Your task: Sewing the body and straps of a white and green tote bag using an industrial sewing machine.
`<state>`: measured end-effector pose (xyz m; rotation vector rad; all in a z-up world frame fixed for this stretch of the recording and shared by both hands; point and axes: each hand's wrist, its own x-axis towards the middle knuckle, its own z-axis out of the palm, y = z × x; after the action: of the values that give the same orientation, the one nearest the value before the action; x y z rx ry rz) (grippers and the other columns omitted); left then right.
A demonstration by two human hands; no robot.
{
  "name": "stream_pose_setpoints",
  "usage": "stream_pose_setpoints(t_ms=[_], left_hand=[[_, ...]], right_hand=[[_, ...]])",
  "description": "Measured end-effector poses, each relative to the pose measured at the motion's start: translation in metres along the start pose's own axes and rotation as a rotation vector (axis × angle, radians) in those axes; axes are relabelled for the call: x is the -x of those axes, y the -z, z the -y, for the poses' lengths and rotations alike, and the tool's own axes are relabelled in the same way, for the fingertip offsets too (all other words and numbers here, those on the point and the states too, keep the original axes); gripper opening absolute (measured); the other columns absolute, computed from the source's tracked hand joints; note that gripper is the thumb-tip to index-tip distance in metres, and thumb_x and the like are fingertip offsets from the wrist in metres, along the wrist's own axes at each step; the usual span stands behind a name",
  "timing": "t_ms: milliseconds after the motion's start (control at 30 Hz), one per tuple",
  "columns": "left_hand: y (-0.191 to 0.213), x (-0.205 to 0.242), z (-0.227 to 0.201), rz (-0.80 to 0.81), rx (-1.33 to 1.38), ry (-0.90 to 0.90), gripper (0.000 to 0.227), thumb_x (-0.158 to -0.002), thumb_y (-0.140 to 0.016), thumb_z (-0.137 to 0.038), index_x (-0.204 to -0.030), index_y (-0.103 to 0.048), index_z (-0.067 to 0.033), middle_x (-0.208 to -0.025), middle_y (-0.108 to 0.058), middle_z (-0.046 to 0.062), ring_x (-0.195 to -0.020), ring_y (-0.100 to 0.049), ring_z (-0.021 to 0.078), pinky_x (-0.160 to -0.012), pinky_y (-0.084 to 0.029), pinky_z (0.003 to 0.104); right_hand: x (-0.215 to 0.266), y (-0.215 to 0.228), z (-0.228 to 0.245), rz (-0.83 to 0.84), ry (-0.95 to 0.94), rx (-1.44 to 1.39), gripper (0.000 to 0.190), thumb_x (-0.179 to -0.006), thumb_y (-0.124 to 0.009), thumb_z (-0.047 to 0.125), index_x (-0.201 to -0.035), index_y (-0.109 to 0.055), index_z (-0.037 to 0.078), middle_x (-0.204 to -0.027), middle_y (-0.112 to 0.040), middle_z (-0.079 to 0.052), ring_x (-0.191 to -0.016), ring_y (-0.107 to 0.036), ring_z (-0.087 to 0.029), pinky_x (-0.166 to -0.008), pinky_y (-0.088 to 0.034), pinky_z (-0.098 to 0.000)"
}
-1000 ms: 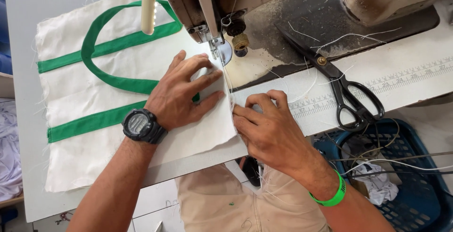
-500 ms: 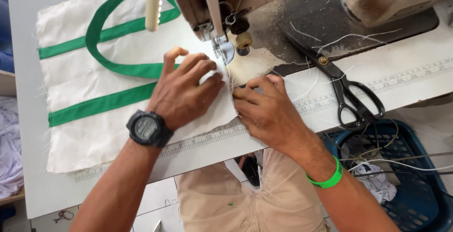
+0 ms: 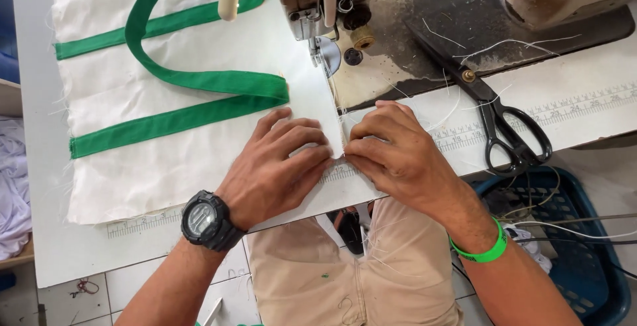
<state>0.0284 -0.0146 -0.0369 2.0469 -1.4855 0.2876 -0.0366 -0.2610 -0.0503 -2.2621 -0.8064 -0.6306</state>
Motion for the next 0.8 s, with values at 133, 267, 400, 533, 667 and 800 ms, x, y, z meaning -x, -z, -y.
stream_pose_setpoints(t_ms=[133, 267, 400, 533, 667, 800], left_hand=[[-0.001, 0.000, -0.002, -0.017, 0.041, 0.025, 0.007, -0.109, -0.070, -0.009, -0.115, -0.071, -0.0038, -0.118, -0.075, 0.012, -0.119, -0.071, 0.0332, -0.116, -0.044, 0.058], [-0.006, 0.001, -0.005, -0.042, 0.006, 0.019, 0.006, -0.109, -0.071, -0.007, -0.113, -0.070, -0.0024, -0.117, -0.074, 0.013, -0.119, -0.071, 0.0336, -0.118, -0.044, 0.058], [-0.010, 0.005, -0.008, -0.104, 0.013, 0.045, 0.005, -0.106, -0.070, -0.001, -0.109, -0.065, 0.0016, -0.119, -0.073, 0.019, -0.119, -0.073, 0.0367, -0.121, -0.046, 0.056], [-0.008, 0.003, -0.011, -0.175, -0.011, 0.023, 0.009, -0.104, -0.069, 0.004, -0.102, -0.061, 0.0016, -0.115, -0.071, 0.019, -0.116, -0.074, 0.0381, -0.117, -0.051, 0.058], [-0.013, 0.003, -0.011, -0.132, -0.064, 0.005, 0.008, -0.106, -0.073, -0.002, -0.103, -0.067, 0.0021, -0.115, -0.071, 0.017, -0.117, -0.072, 0.0377, -0.116, -0.051, 0.059], [-0.013, 0.004, -0.012, -0.107, -0.011, 0.048, 0.008, -0.106, -0.072, 0.000, -0.110, -0.066, 0.0031, -0.118, -0.073, 0.019, -0.115, -0.074, 0.0354, -0.120, -0.049, 0.056]], right_hand=[[0.001, -0.001, 0.000, 0.026, 0.010, 0.035, 0.013, -0.106, -0.079, 0.009, -0.103, -0.069, 0.002, -0.104, -0.066, -0.009, -0.097, -0.060, -0.030, -0.103, -0.051, -0.0532], [0.004, -0.004, -0.005, 0.086, 0.002, 0.140, 0.012, -0.107, -0.079, 0.015, -0.107, -0.070, 0.008, -0.110, -0.070, -0.003, -0.106, -0.061, -0.027, -0.110, -0.040, -0.0528], [0.005, -0.001, -0.007, 0.162, -0.036, 0.161, 0.013, -0.107, -0.079, 0.015, -0.109, -0.066, 0.013, -0.109, -0.066, 0.000, -0.111, -0.058, -0.028, -0.109, -0.034, -0.0515], [0.003, 0.006, -0.002, 0.143, 0.013, 0.252, 0.019, -0.107, -0.083, 0.019, -0.108, -0.065, 0.015, -0.108, -0.064, -0.001, -0.107, -0.060, -0.027, -0.107, -0.038, -0.0525], [0.004, 0.013, -0.001, 0.153, 0.064, 0.235, 0.013, -0.108, -0.080, 0.020, -0.104, -0.068, 0.015, -0.109, -0.063, 0.000, -0.105, -0.059, -0.026, -0.109, -0.038, -0.0548], [0.006, 0.013, -0.005, 0.161, 0.063, 0.189, 0.012, -0.106, -0.081, 0.019, -0.107, -0.072, 0.012, -0.111, -0.065, -0.001, -0.104, -0.062, -0.026, -0.113, -0.038, -0.0559]])
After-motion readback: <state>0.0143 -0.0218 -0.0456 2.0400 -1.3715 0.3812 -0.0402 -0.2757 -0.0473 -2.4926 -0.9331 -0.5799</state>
